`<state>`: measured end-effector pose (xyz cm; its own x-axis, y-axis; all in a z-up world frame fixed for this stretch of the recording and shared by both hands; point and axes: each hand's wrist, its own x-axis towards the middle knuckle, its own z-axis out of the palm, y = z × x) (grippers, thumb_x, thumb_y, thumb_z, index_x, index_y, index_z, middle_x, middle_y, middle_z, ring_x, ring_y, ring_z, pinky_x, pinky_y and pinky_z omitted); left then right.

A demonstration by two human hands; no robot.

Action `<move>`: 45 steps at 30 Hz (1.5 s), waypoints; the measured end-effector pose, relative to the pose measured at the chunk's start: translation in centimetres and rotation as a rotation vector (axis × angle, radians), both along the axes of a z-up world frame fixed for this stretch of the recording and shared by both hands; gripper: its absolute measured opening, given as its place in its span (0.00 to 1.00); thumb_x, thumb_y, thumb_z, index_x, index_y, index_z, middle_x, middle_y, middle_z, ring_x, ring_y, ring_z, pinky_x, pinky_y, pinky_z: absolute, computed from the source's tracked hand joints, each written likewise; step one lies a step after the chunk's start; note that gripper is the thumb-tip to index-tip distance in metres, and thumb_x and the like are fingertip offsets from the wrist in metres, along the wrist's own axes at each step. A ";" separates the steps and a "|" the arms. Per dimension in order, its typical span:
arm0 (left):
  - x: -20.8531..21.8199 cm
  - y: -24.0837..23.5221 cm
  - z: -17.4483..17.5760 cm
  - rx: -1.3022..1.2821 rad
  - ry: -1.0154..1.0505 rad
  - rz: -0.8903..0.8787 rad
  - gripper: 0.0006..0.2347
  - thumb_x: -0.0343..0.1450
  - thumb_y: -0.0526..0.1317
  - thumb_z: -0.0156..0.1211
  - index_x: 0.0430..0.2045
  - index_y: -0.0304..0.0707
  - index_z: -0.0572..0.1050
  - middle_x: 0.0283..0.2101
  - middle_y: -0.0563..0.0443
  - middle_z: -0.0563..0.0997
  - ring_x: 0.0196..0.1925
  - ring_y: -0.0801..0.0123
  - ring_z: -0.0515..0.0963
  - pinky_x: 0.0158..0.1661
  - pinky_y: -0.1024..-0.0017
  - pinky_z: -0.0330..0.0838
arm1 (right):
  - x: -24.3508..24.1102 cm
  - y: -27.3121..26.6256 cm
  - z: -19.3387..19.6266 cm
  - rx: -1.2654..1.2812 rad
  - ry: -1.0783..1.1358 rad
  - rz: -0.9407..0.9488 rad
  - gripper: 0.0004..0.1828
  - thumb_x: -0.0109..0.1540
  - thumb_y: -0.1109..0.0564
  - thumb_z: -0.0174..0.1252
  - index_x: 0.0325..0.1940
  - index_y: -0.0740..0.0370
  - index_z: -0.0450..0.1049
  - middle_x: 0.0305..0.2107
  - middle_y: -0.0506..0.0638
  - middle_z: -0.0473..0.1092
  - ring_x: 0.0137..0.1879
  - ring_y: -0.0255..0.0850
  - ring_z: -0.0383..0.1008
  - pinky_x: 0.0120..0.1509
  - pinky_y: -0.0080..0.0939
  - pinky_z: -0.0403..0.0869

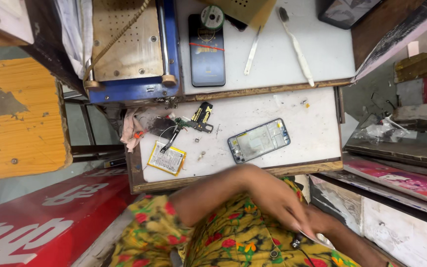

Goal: The person disassembles a smartphone, removes the battery and internal components, and manipulates small parts on the workbench. The person then reassembles the phone by placing the battery back and closing the device.

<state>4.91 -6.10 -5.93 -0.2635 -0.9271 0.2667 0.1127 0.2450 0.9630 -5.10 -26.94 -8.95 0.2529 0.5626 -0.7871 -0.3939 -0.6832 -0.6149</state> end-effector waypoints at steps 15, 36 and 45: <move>-6.3 16.3 3.3 -0.231 1.227 1.365 0.28 0.76 0.49 0.58 0.67 0.30 0.59 0.67 0.27 0.68 0.61 0.48 0.75 0.58 0.52 0.73 | 12.7 7.3 8.7 -0.001 -1.417 0.277 0.35 0.52 0.50 0.68 0.64 0.45 0.70 0.63 0.54 0.67 0.73 0.61 0.56 0.71 0.71 0.58; -5.0 9.5 3.8 -0.228 1.363 1.052 0.31 0.77 0.53 0.60 0.69 0.31 0.58 0.64 0.35 0.72 0.61 0.52 0.78 0.58 0.54 0.76 | 9.6 10.0 8.9 0.521 -0.630 -0.752 0.34 0.67 0.64 0.54 0.76 0.67 0.51 0.57 0.57 0.69 0.62 0.42 0.72 0.64 0.41 0.74; -6.0 10.2 2.3 -0.065 1.269 1.056 0.35 0.76 0.57 0.59 0.71 0.33 0.54 0.63 0.35 0.73 0.60 0.52 0.78 0.61 0.55 0.73 | 9.9 8.0 6.0 0.509 -0.369 -0.906 0.10 0.67 0.64 0.56 0.52 0.72 0.74 0.35 0.51 0.77 0.42 0.34 0.77 0.50 0.34 0.77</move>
